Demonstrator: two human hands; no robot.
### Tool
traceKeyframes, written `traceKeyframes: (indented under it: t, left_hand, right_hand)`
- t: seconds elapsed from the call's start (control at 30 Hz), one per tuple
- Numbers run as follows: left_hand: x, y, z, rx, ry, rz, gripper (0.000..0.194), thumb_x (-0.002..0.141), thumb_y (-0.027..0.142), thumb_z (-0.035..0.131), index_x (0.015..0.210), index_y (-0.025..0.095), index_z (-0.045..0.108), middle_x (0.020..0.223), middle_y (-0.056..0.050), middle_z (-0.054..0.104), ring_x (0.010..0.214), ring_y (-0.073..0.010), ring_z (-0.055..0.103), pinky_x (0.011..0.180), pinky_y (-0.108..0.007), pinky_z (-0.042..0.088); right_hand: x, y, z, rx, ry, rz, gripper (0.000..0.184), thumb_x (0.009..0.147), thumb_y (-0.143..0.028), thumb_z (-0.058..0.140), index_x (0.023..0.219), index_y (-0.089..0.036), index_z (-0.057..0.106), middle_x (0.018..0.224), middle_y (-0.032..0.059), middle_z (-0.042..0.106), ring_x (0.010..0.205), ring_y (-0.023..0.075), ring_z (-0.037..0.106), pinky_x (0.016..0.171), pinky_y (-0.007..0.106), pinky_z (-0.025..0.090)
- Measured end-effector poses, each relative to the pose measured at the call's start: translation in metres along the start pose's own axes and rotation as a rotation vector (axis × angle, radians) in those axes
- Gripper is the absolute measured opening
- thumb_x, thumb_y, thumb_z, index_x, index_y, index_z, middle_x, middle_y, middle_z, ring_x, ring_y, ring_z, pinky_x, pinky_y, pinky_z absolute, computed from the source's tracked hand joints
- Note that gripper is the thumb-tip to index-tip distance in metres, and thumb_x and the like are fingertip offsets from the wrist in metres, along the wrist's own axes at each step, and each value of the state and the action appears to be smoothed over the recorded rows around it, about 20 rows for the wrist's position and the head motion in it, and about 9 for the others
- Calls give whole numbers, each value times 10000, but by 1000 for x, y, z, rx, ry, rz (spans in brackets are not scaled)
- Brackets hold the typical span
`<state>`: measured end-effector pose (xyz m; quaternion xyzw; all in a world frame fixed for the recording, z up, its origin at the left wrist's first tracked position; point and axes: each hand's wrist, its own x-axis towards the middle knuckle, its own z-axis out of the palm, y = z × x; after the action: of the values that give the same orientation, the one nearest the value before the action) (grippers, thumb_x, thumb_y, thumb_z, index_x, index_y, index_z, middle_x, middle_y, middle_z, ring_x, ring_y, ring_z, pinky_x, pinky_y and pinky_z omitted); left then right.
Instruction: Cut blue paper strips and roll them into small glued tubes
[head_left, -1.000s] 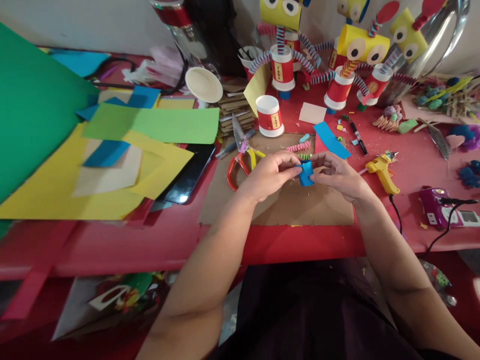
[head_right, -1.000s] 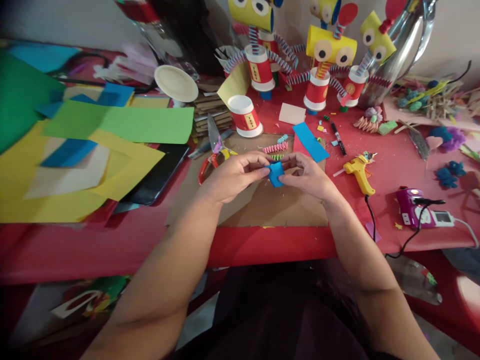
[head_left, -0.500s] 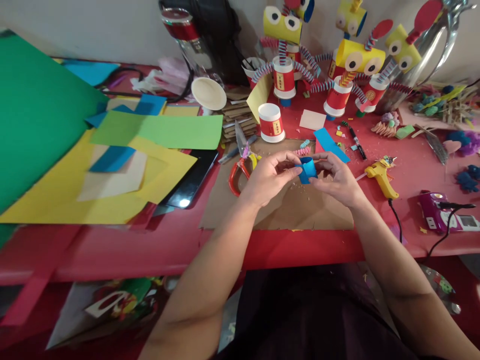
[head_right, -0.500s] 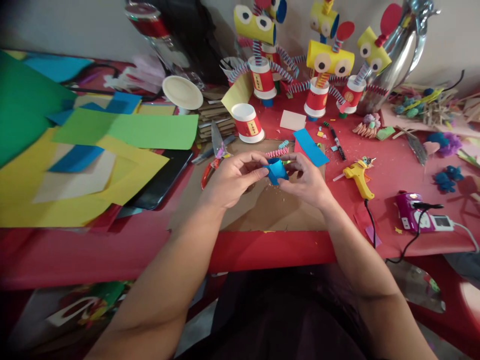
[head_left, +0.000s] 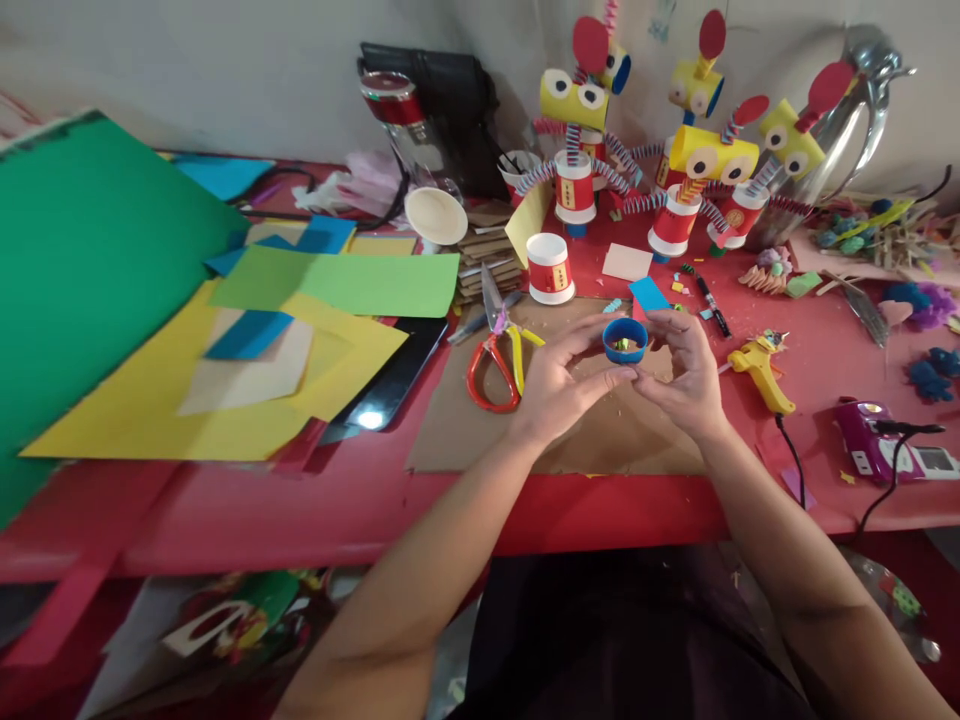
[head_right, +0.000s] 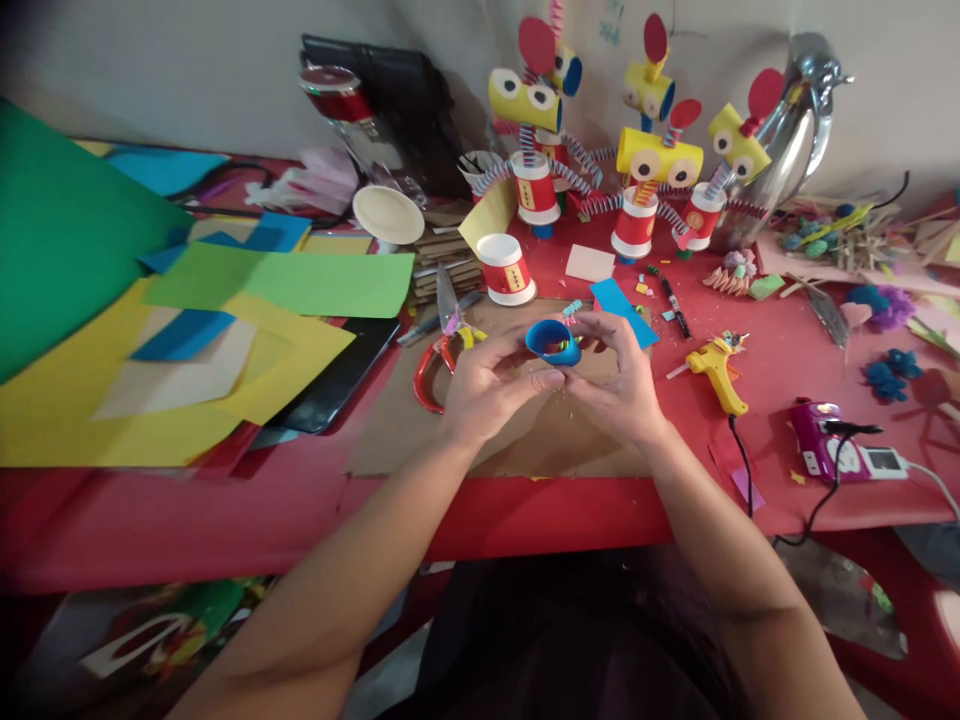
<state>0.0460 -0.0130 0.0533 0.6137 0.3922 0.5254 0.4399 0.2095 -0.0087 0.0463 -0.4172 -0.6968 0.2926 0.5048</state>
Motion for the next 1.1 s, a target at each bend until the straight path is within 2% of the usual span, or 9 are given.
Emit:
traceKeyframes:
  t: [0.17,0.3,0.4,0.57,0.7,0.83,0.97,1.03,1.1]
  left_hand:
    - [-5,7,-3,216,32,205,336,798,325,730,1128,280,688,1227,-56,705,1185,-233,625,1057,-456,483]
    - [-7,11,-4,367,39,297,293,844,300,673,1136,286,683,1207,-45,715,1193,-236,622,1059,-465,475]
    - [-8,10,-4,401,51,367,272,855,295,652,1126,291,683,1187,-35,722,1205,-239,615,1067,-475,464]
    - [-9,6,-5,431,49,429,279,868,272,622,1141,299,676,1188,-25,720,1174,-232,631,1043,-466,484]
    - [-11,5,-6,505,81,459,271,857,305,633,1121,301,693,1173,-29,718,1128,-242,645,1008,-453,504]
    - [-11,5,-8,539,109,462,250,855,357,636,1083,293,719,1097,-42,737,1040,-237,670,962,-427,526]
    - [-11,5,-5,386,123,449,225,819,337,685,1032,293,743,1061,-36,744,1000,-220,680,949,-396,529]
    - [-9,3,-2,211,155,329,238,762,321,749,998,291,750,1059,-30,742,1025,-219,672,955,-382,523]
    - [-5,-1,1,-66,214,120,271,675,311,823,934,276,751,1011,-20,744,1009,-212,672,939,-367,527]
  right_hand:
    - [-4,2,-1,-87,7,-104,441,754,-244,657,1172,-292,525,1117,59,655,994,227,622,851,420,503]
    - [-5,1,-4,-103,8,-204,409,772,-220,647,1162,-299,553,1086,60,678,999,248,628,861,455,518]
    - [-4,-2,-7,-99,16,-278,408,774,-202,648,1157,-314,563,1087,55,694,1019,259,632,879,478,521]
    - [-4,-6,-9,-186,18,-310,344,789,-246,641,1122,-310,578,1040,60,716,994,271,648,882,505,521]
    - [-4,-8,-10,-230,41,-412,358,808,-219,638,1146,-320,576,1027,48,725,964,258,659,837,483,538]
    - [-3,-9,-10,-277,63,-478,375,824,-208,641,1178,-310,570,1033,46,728,946,244,668,803,457,550]
    - [-2,-11,-8,-232,58,-520,451,816,-149,637,1227,-313,550,1063,35,726,963,227,666,817,429,544]
    - [-2,-12,-8,-221,40,-455,466,812,-161,645,1239,-315,544,1093,41,715,989,231,657,837,434,535]
    - [-2,-12,-8,-188,29,-347,477,805,-209,670,1255,-299,537,1154,62,688,1017,239,638,838,436,528]
